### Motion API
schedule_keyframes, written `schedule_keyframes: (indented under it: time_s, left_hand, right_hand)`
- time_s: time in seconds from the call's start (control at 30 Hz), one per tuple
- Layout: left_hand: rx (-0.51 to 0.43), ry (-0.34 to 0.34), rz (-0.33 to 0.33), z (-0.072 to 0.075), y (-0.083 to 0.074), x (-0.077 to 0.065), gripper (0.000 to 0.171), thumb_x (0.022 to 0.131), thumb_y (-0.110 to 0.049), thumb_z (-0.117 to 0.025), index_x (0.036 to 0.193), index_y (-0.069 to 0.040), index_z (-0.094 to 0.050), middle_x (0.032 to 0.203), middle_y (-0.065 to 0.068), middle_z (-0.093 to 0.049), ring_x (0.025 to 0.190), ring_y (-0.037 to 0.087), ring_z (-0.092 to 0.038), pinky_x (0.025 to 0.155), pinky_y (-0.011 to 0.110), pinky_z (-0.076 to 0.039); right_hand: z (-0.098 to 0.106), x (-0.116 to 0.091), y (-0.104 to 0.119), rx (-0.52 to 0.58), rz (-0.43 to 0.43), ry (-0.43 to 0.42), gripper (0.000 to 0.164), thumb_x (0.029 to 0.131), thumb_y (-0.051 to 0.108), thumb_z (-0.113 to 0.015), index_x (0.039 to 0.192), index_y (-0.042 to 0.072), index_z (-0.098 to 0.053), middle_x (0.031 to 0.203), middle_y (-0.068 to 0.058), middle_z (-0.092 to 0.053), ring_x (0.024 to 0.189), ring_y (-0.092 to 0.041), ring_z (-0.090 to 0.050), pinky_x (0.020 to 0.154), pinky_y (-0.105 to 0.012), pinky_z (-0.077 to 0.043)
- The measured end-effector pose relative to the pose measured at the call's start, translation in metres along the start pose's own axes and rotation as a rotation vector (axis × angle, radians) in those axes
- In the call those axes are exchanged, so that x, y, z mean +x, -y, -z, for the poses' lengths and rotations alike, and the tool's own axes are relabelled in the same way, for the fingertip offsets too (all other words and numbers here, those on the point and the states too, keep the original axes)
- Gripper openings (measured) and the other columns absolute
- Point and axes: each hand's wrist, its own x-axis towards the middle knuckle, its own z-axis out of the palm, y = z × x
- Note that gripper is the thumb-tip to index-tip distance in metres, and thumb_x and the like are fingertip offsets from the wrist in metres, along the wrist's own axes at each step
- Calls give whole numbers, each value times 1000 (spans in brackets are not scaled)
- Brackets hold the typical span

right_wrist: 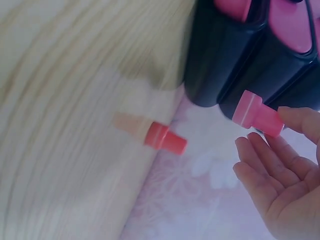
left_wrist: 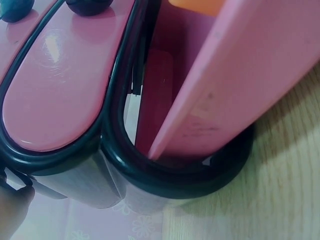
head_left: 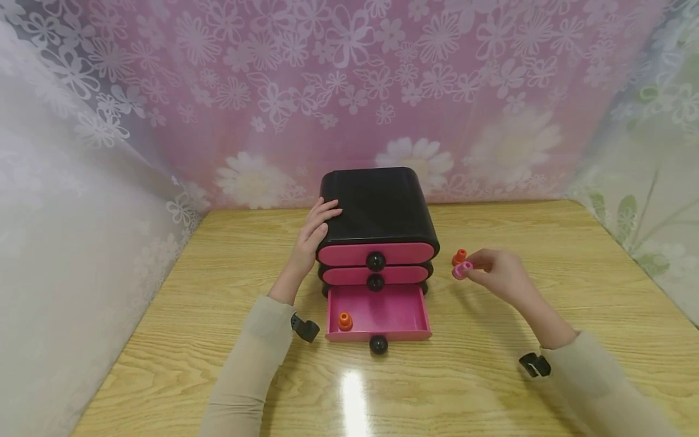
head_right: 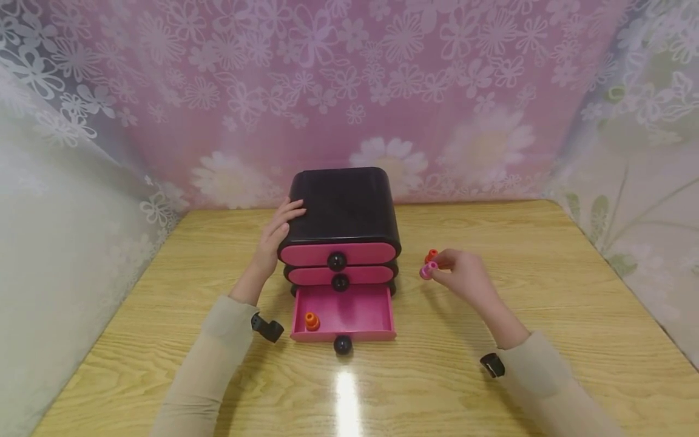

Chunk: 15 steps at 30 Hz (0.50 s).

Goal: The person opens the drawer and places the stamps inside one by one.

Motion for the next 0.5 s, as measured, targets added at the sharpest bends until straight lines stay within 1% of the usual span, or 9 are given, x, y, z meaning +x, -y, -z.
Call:
schedule_keyframes:
  time_s: [0.1,0.2,0.3,0.43,0.5]
  left_hand:
    - [-9,-1,-9,1,9,-1,35,87,4,-29,115,19,-45,131,31,-32,130,39,-6,104,44,-4]
    - [-2,-4,-32,3,21,-1,36,88,0,-31,116,16,-47,131,28,-34,131,35,-8,105,41,-5]
    - [13,-5,-54,4,31,-1,38,90,-10,-33,116,13,-49,132,24,-36,131,31,-10,105,39,-6]
    - [25,-10,-55,4,35,-1,44,90,-20,-34,117,10,-50,132,22,-37,131,29,-11,105,39,-7]
    - [28,-12,-55,4,36,-1,45,89,-22,-34,116,10,-50,132,22,-37,131,29,-11,105,39,-7]
  right_hand:
    - [-2,-4,6,24,21,-6,23,79,14,-65,94,-3,-65,88,-16,-65,83,-34,-59,71,-47,-46]
    - [-5,-7,12,49,39,-7,21,78,12,-66,92,-3,-65,88,-15,-65,83,-32,-60,72,-46,-47]
    - [-7,-9,17,74,50,3,20,78,10,-66,92,-4,-65,90,-16,-65,83,-31,-61,74,-46,-47]
    - [-13,-11,25,103,60,20,21,77,10,-66,93,-4,-64,89,-14,-65,81,-28,-62,73,-44,-48]
    - [-16,-12,28,104,65,27,22,77,12,-66,94,-3,-65,87,-12,-65,79,-27,-62,70,-41,-49]
